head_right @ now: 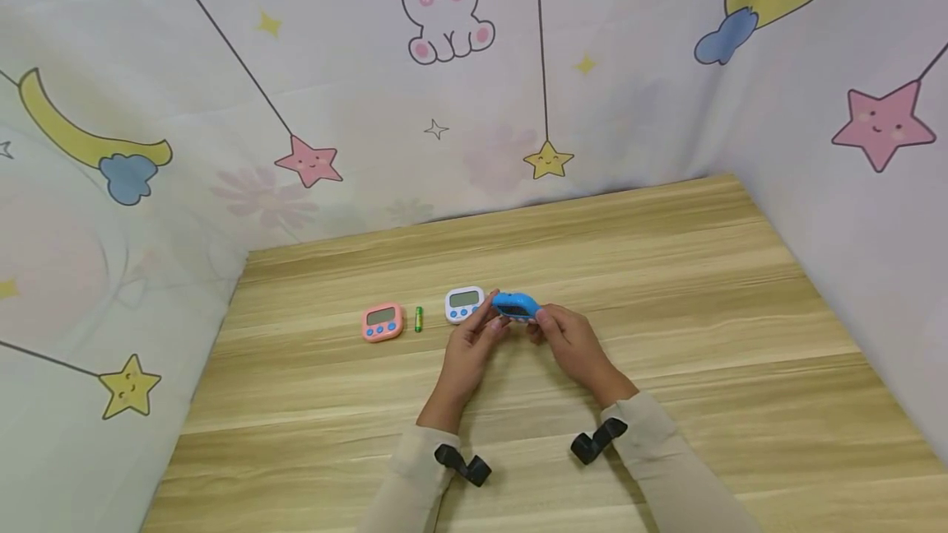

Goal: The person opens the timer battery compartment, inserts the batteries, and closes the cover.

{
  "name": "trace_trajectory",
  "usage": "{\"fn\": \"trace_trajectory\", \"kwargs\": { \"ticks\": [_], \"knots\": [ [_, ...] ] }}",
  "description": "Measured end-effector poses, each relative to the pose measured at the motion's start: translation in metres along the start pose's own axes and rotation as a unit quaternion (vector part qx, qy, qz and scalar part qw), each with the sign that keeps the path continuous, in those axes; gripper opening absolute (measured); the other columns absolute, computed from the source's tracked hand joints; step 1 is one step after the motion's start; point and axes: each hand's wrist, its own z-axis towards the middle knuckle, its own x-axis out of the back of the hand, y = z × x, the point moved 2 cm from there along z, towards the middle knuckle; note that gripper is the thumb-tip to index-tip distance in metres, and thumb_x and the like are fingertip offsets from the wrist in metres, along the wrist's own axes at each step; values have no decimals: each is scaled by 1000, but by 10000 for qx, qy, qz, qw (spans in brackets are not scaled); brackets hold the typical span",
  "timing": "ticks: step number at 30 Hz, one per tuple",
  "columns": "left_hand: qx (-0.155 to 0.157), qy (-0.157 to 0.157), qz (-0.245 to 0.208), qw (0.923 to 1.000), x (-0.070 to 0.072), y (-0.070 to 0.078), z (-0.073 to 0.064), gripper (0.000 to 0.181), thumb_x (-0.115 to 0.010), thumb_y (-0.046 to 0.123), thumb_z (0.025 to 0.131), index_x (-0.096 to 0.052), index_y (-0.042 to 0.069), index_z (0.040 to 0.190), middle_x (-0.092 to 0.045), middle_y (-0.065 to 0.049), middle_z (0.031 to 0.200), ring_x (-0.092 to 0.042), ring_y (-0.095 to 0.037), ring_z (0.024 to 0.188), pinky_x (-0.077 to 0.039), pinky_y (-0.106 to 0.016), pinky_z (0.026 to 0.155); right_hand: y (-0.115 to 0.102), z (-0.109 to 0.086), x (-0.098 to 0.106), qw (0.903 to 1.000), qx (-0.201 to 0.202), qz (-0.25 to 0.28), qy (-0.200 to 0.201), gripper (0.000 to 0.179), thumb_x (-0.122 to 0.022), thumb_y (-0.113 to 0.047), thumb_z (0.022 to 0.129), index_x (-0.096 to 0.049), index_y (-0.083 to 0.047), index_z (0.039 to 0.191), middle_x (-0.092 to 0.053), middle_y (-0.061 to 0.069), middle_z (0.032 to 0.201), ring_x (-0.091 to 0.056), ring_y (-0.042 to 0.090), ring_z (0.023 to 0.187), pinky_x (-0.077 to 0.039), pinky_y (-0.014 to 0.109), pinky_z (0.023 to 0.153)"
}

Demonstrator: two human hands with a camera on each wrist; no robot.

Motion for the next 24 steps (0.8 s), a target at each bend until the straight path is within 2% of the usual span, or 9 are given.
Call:
{"fn": "trace_trajectory", "kwargs": {
  "ticks": [3, 6, 9, 11, 15, 18, 20, 24],
  "knots": [
    [4, 115, -4, 9999, 0, 0, 0, 45, -56, 14, 100, -49, 14, 145, -55, -17, 136, -58, -26, 119, -48, -35, 96, 15, 0, -2, 9998, -181, -46, 121, 33, -37, 2, 103, -66, 10, 88, -66, 19, 76, -64, 36, 71, -54, 42, 71],
    [70, 204, -13, 9998, 0, -1, 0, 44, -57, 14, 99, -51, 15, 143, -57, -15, 134, -59, -26, 118, -49, -34, 95, 31, -2, -3, 9990, -318, -176, 271, 33, -38, 0, 104, -67, 6, 89, -67, 16, 76, -64, 33, 74, -52, 37, 74],
    [174, 275, 18, 9995, 0, -2, 0, 43, -57, 13, 99, -53, 16, 142, -58, -14, 132, -60, -25, 116, -50, -34, 93, 37, -3, -2, 9976, -368, -408, 417, 29, -42, -3, 103, -70, 3, 96, -70, 13, 87, -65, 27, 85, -51, 31, 80],
    [217, 316, 52, 9993, 1, -2, 1, 42, -57, 13, 99, -54, 16, 141, -60, -14, 129, -61, -25, 114, -51, -36, 92, 39, -4, -1, 9970, -332, -510, 474, 28, -43, -4, 103, -70, 4, 103, -71, 13, 97, -65, 27, 96, -51, 33, 86],
    [268, 405, -9, 9988, 2, -3, 1, 41, -59, 14, 98, -55, 12, 139, -61, -17, 125, -64, -26, 109, -53, -40, 89, 39, -4, 0, 9973, -251, -540, 437, 30, -43, -11, 105, -64, 0, 123, -67, 14, 117, -61, 28, 112, -47, 44, 94],
    [326, 460, 2, 9984, 2, -3, 1, 41, -60, 15, 98, -56, 11, 138, -62, -17, 123, -64, -26, 107, -53, -40, 88, 38, -3, 0, 9975, -247, -575, 321, 35, -40, -15, 106, -54, -9, 137, -61, 11, 130, -56, 26, 120, -44, 44, 99],
    [369, 479, 66, 9981, 3, -3, 1, 40, -61, 17, 97, -58, 13, 137, -63, -16, 121, -65, -25, 106, -54, -38, 86, 35, -3, 0, 9982, -257, -485, 245, 38, -40, -13, 106, -47, -13, 143, -61, 11, 130, -56, 25, 118, -45, 39, 98],
    [421, 518, 230, 9975, 4, -3, 0, 38, -62, 18, 97, -60, 15, 135, -64, -13, 119, -65, -24, 106, -54, -35, 85, 15, -1, 0, 10000, -80, -27, 38, 50, -51, -3, 100, -37, -3, 147, -58, 20, 123, -57, 27, 112, -49, 36, 93]
  ]
}}
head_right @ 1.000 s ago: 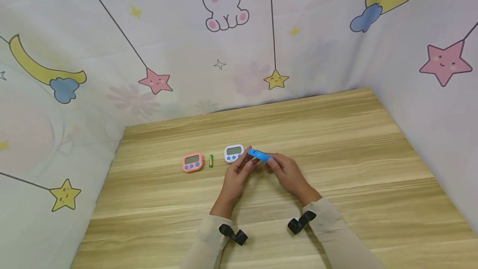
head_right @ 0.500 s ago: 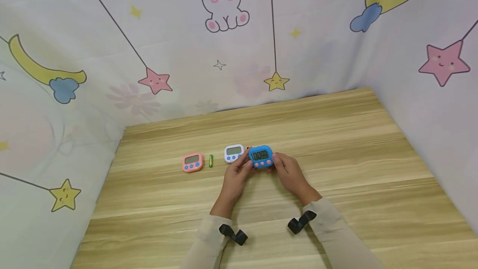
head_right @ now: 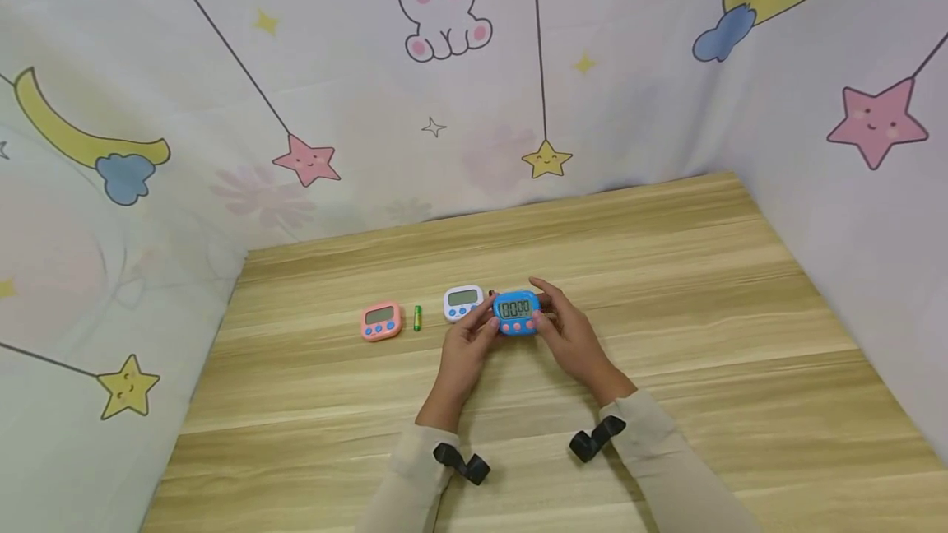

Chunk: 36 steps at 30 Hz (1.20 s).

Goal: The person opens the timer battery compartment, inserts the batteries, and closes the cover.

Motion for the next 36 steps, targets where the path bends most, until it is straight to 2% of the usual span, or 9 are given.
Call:
{"fn": "trace_trajectory", "kwargs": {
  "ticks": [3, 5, 7, 12, 16, 23, 29, 33, 36],
  "knots": [
    [35, 70, 55, 10000, 0, 0, 0, 38, -61, 18, 97, -60, 14, 135, -64, -13, 119, -65, -24, 106, -54, -34, 85, -15, 1, 1, 9995, 266, -32, -139, 64, -64, 4, 90, -34, 6, 145, -52, 25, 128, -53, 32, 114, -50, 40, 91],
    [60, 121, 47, 9999, 1, 0, 0, 38, -62, 17, 97, -60, 13, 135, -64, -14, 119, -65, -24, 106, -54, -35, 86, -15, 1, 0, 9987, 430, -188, -176, 72, -70, 7, 83, -34, 5, 145, -47, 25, 135, -49, 35, 119, -49, 43, 92],
    [66, 166, 18, 9998, 1, 1, 0, 38, -62, 15, 97, -59, 11, 135, -64, -15, 120, -65, -24, 106, -54, -37, 87, -11, 1, -1, 9977, 600, -254, -162, 75, -73, 9, 80, -36, 5, 145, -43, 25, 139, -47, 35, 122, -49, 41, 92],
    [-10, 164, 53, 9999, 1, 15, -3, 38, -60, 11, 98, -58, 3, 134, -64, -19, 119, -66, -24, 104, -53, -41, 87, 17, 1, -6, 9969, 683, -377, -93, 80, -78, 2, 79, -38, -10, 148, -43, 12, 143, -43, 25, 126, -46, 30, 96],
    [-78, 154, 143, 9997, -1, 30, -8, 38, -60, 11, 98, -57, -2, 134, -65, -19, 118, -66, -23, 103, -54, -39, 87, 26, 1, -6, 9941, 748, -776, -116, 84, -81, -9, 79, -37, -16, 150, -42, 6, 144, -41, 22, 129, -43, 32, 100],
    [-142, 227, 181, 9995, 0, 31, -9, 37, -61, 12, 97, -59, 0, 132, -65, -18, 116, -66, -22, 101, -54, -36, 87, 23, 1, -3, 9904, 708, -1182, -119, 78, -83, -13, 78, -43, -6, 145, -46, 7, 141, -43, 24, 128, -43, 42, 101],
    [-294, 231, 46, 9993, -1, 29, -9, 36, -61, 10, 97, -59, -3, 130, -65, -18, 119, -65, -24, 107, -52, -31, 89, 24, 2, 0, 9905, 680, -1196, -10, 76, -85, -17, 77, -47, -9, 142, -51, 6, 136, -46, 22, 125, -42, 44, 102],
    [-496, 71, 65, 9987, 1, 31, -8, 37, -58, 8, 98, -55, -7, 132, -62, -22, 123, -62, -30, 113, -50, -31, 92, 27, 3, 5, 9906, 620, -1218, 75, 76, -86, -19, 76, -47, -9, 141, -51, 6, 135, -47, 23, 125, -42, 46, 102],
    [-714, 126, 67, 9973, 7, 25, -6, 38, -57, 7, 99, -53, -8, 134, -60, -24, 126, -59, -33, 116, -49, -30, 95, 31, 4, 8, 9901, 486, -1305, 159, 75, -86, -20, 76, -48, -9, 140, -51, 6, 135, -47, 25, 125, -42, 48, 101]
  ]
}}
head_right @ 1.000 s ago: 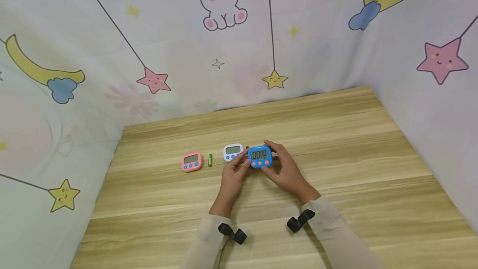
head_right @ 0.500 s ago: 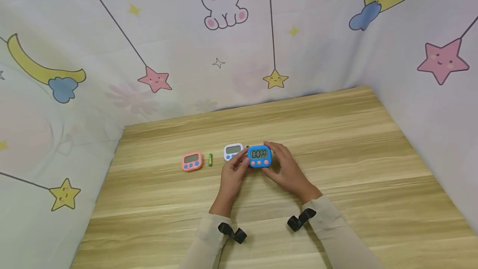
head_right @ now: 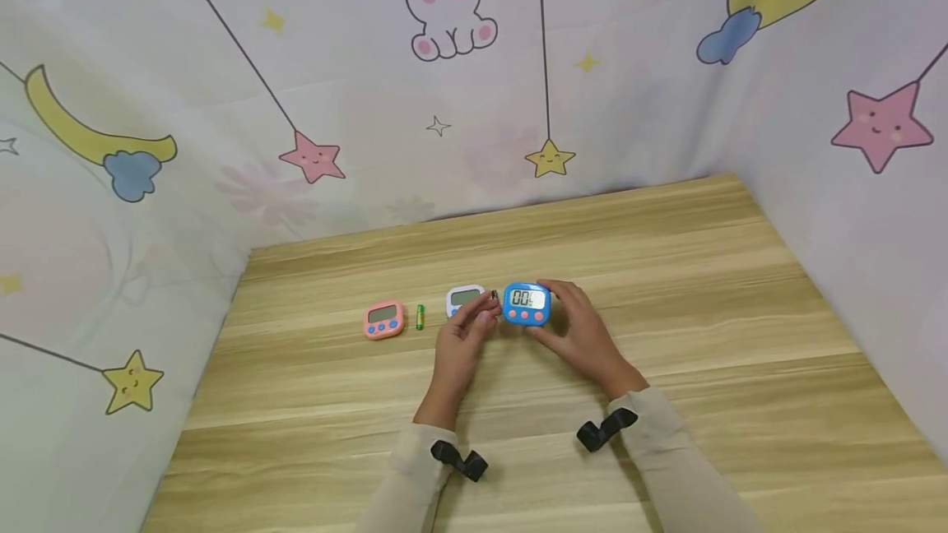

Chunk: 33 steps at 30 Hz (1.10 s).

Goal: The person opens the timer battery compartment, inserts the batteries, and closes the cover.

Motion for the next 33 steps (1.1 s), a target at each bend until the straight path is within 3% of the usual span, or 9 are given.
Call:
{"fn": "trace_trajectory", "kwargs": {
  "ticks": [4, 10, 15, 18, 20, 33],
  "knots": [
    [-293, 346, 107, 9989, 13, -14, 5, 37, -58, 9, 98, -56, -3, 133, -59, -22, 126, -57, -31, 119, -46, -30, 98, 6, 2, 6, 9996, -232, -117, 93, 74, -85, -22, 77, -48, -8, 140, -51, 7, 135, -46, 28, 125, -40, 53, 101],
    [-477, 806, 922, 9913, 32, -19, 10, 43, -64, 19, 96, -55, 4, 136, -53, -9, 133, -46, -21, 129, -35, -32, 109, 16, 3, 16, 9973, -585, -436, 111, 71, -82, -30, 80, -49, -11, 140, -52, 9, 134, -45, 30, 126, -37, 55, 101],
    [-264, 990, 2149, 9713, 37, -22, 13, 58, -70, 28, 91, -49, 12, 143, -45, -5, 141, -40, -23, 133, -33, -45, 110, 25, 1, 25, 9945, -819, -653, 67, 70, -80, -35, 81, -50, -10, 139, -54, 11, 132, -45, 33, 125, -37, 56, 100],
    [-157, 965, 2739, 9568, 36, -26, 15, 67, -73, 31, 88, -44, 16, 146, -42, -7, 145, -39, -26, 133, -34, -50, 107, 30, 1, 28, 9932, -902, -732, 48, 71, -80, -36, 82, -49, -11, 140, -53, 12, 132, -44, 34, 126, -37, 57, 100],
    [-60, 907, 2918, 9521, 35, -29, 16, 72, -74, 33, 87, -41, 18, 149, -39, -8, 147, -38, -27, 134, -34, -51, 107, 34, 1, 29, 9927, -926, -778, 51, 72, -80, -36, 82, -49, -10, 141, -53, 13, 132, -44, 35, 125, -37, 56, 100],
    [663, 549, 3256, 9416, 29, -31, 19, 83, -73, 32, 88, -25, 19, 155, -24, -6, 157, -29, -29, 141, -33, -47, 109, 42, -1, 29, 9883, -1041, -1097, -190, 71, -78, -37, 83, -49, -7, 140, -53, 17, 133, -41, 39, 126, -33, 56, 102]
  ]
}}
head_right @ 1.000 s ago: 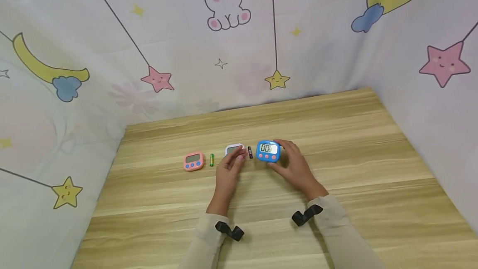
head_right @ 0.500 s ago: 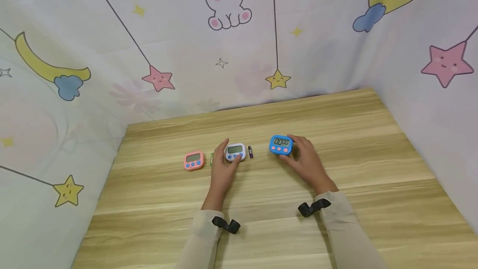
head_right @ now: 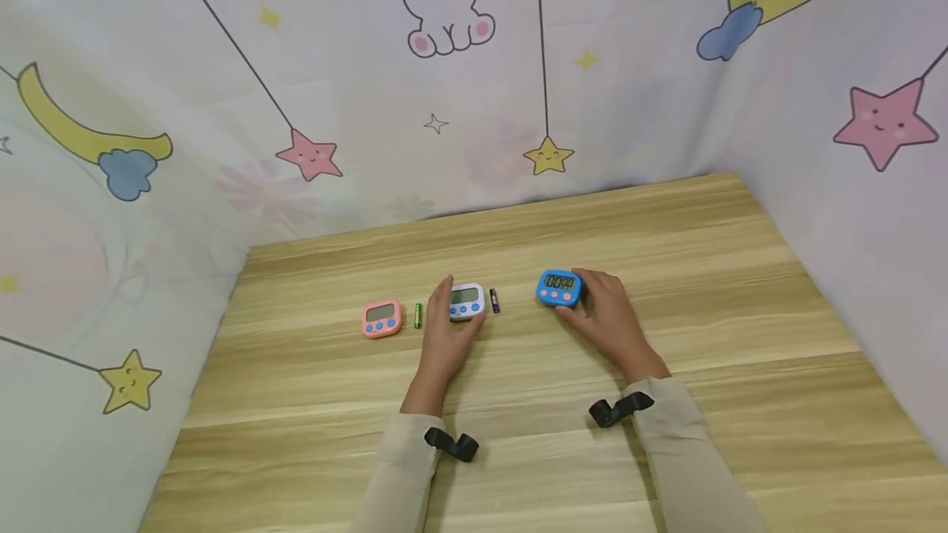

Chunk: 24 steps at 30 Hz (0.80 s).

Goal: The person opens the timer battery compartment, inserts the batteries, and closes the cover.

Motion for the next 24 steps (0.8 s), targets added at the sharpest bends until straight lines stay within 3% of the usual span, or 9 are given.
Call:
{"fn": "trace_trajectory", "kwargs": {
  "ticks": [13, 24],
  "knots": [
    [17, 20, 558, 9984, -2, 3, 4, 86, -76, 29, 85, -27, 14, 154, -28, -9, 155, -29, -28, 141, -32, -44, 110, 0, -1, -1, 9997, 105, -233, -9, 74, -76, -34, 85, -45, -1, 143, -51, 21, 129, -38, 43, 123, -30, 57, 101],
    [280, 152, 709, 9970, -3, 5, 6, 84, -78, 30, 84, -33, 13, 152, -36, -10, 149, -36, -30, 136, -35, -44, 108, -2, -3, 1, 9995, 176, -243, -60, 69, -71, -26, 88, -42, 0, 145, -49, 24, 135, -37, 43, 126, -27, 56, 105]
  ]
}}
